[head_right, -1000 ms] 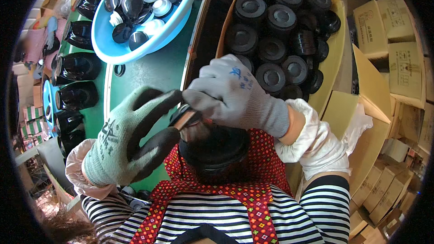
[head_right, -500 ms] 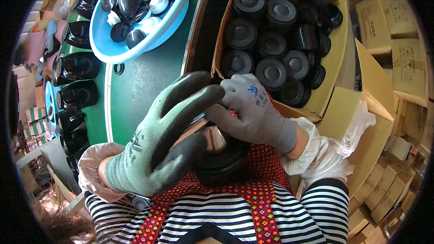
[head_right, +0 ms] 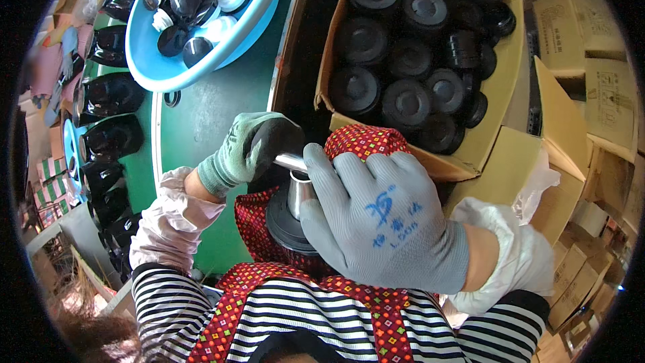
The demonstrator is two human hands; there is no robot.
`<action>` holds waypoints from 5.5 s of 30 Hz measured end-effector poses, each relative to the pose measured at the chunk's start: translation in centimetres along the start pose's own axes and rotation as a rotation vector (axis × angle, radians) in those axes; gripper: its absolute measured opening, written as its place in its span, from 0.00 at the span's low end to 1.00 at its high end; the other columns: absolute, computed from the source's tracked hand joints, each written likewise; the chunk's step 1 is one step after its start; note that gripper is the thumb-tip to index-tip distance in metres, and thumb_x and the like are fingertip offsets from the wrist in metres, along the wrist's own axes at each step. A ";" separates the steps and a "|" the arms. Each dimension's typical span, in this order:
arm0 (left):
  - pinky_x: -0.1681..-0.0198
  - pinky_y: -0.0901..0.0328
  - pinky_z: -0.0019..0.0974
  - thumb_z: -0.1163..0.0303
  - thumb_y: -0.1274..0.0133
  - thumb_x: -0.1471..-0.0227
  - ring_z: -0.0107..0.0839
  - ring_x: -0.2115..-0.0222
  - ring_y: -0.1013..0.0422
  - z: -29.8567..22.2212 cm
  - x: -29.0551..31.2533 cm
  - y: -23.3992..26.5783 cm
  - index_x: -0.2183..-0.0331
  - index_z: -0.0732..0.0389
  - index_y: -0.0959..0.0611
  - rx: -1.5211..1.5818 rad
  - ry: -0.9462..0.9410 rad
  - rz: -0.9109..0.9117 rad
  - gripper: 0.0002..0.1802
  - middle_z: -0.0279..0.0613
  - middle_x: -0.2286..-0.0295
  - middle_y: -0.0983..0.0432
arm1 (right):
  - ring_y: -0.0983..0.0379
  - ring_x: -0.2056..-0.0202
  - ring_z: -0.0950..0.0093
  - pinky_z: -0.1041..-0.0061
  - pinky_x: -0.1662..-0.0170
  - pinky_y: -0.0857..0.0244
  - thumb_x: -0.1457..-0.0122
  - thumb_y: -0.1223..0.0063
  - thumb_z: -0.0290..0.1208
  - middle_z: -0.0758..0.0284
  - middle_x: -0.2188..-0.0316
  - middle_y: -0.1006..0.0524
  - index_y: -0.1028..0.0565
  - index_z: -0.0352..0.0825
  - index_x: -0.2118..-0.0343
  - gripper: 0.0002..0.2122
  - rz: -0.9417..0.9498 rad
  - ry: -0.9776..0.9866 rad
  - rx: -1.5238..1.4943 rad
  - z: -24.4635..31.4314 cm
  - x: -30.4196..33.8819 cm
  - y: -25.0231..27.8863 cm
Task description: The person assembles black kettles by inserting a metal strainer into the opening and then screwing on a lid. The person handles each kettle one at a time, places the finished units on the table, and repeats the process.
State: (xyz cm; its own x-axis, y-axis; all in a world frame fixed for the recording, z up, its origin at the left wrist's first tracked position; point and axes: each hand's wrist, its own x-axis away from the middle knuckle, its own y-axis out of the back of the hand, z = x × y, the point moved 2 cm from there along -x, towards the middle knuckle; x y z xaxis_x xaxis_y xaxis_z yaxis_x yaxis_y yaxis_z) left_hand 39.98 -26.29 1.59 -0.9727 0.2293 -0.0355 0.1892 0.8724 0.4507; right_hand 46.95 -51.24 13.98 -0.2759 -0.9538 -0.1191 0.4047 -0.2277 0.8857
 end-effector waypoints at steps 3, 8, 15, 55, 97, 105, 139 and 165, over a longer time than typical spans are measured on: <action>0.45 0.32 0.51 0.71 0.42 0.45 0.58 0.50 0.26 -4.3 -1.4 1.3 0.48 0.67 0.19 -0.350 -0.075 -0.041 0.22 0.57 0.51 0.22 | 0.22 0.66 0.60 0.70 0.72 0.36 0.46 0.39 0.26 0.42 0.53 0.19 0.25 0.29 0.67 0.07 0.050 0.125 0.004 -0.5 -0.3 1.2; 0.47 0.28 0.54 0.64 0.30 0.54 0.51 0.51 0.24 -11.6 0.5 0.5 0.52 0.60 0.14 -0.479 -0.175 -0.070 0.26 0.49 0.51 0.22 | 0.20 0.58 0.57 0.65 0.65 0.29 0.42 0.39 0.29 0.52 0.56 0.16 0.22 0.33 0.65 0.06 0.181 0.240 -0.053 -1.7 -1.1 3.9; 0.49 0.25 0.49 0.66 0.34 0.52 0.48 0.53 0.22 -11.9 1.3 -0.9 0.55 0.60 0.11 -0.531 -0.164 -0.107 0.20 0.48 0.53 0.19 | 0.20 0.48 0.60 0.55 0.38 0.30 0.31 0.44 0.29 0.56 0.50 0.19 0.22 0.30 0.47 0.14 0.184 0.264 -0.908 -7.8 -9.8 -3.9; 0.38 0.30 0.52 0.55 0.42 0.38 0.60 0.40 0.28 -14.6 -4.5 0.2 0.34 0.80 0.38 -0.603 0.220 0.403 0.46 0.76 0.43 0.30 | 0.16 0.66 0.59 0.64 0.59 0.22 0.45 0.30 0.54 0.57 0.69 0.16 0.18 0.34 0.58 0.25 0.675 -0.052 -0.556 -10.2 -4.6 -4.6; 0.70 0.25 0.42 0.53 0.37 0.42 0.45 0.73 0.18 -11.1 -2.8 1.6 0.42 0.71 0.27 -0.346 0.250 0.542 0.37 0.50 0.71 0.18 | 0.23 0.75 0.62 0.63 0.68 0.33 0.51 0.28 0.63 0.63 0.77 0.24 0.24 0.36 0.68 0.30 0.354 -0.218 -0.406 -7.3 -2.0 -4.0; 0.68 0.25 0.47 0.52 0.40 0.38 0.49 0.71 0.19 -6.0 -3.0 1.8 0.56 0.59 0.21 -0.275 -0.011 0.394 0.21 0.45 0.72 0.19 | 0.23 0.82 0.64 0.66 0.78 0.32 0.43 0.34 0.63 0.63 0.82 0.25 0.25 0.30 0.68 0.32 0.384 -0.270 -0.262 -4.3 -2.8 -1.2; 0.31 0.40 0.54 0.58 0.23 0.53 0.59 0.31 0.42 -10.1 21.3 -5.6 0.34 0.61 0.32 -0.027 0.130 -0.653 0.52 0.64 0.31 0.45 | 0.26 0.40 0.71 0.65 0.33 0.35 0.23 0.56 0.52 0.64 0.40 0.22 0.28 0.32 0.35 0.27 -0.246 -0.425 -1.736 -0.2 -3.7 -8.2; 0.44 0.29 0.51 0.61 0.19 0.64 0.57 0.40 0.29 -3.2 25.9 -2.6 0.57 0.58 0.16 -0.282 0.501 -1.069 0.32 0.59 0.38 0.33 | 0.28 0.43 0.58 0.56 0.43 0.33 0.33 0.44 0.37 0.58 0.44 0.28 0.30 0.48 0.35 0.23 0.338 0.370 0.553 -5.8 -35.8 -16.5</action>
State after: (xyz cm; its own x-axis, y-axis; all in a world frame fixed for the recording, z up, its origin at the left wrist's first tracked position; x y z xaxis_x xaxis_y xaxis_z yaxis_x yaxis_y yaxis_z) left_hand 13.83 -24.03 2.36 -0.5759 -0.7957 -0.1877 -0.7159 0.3801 0.5856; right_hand 55.18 -14.44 1.03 0.1364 -0.9802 0.1435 -0.1093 0.1290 0.9856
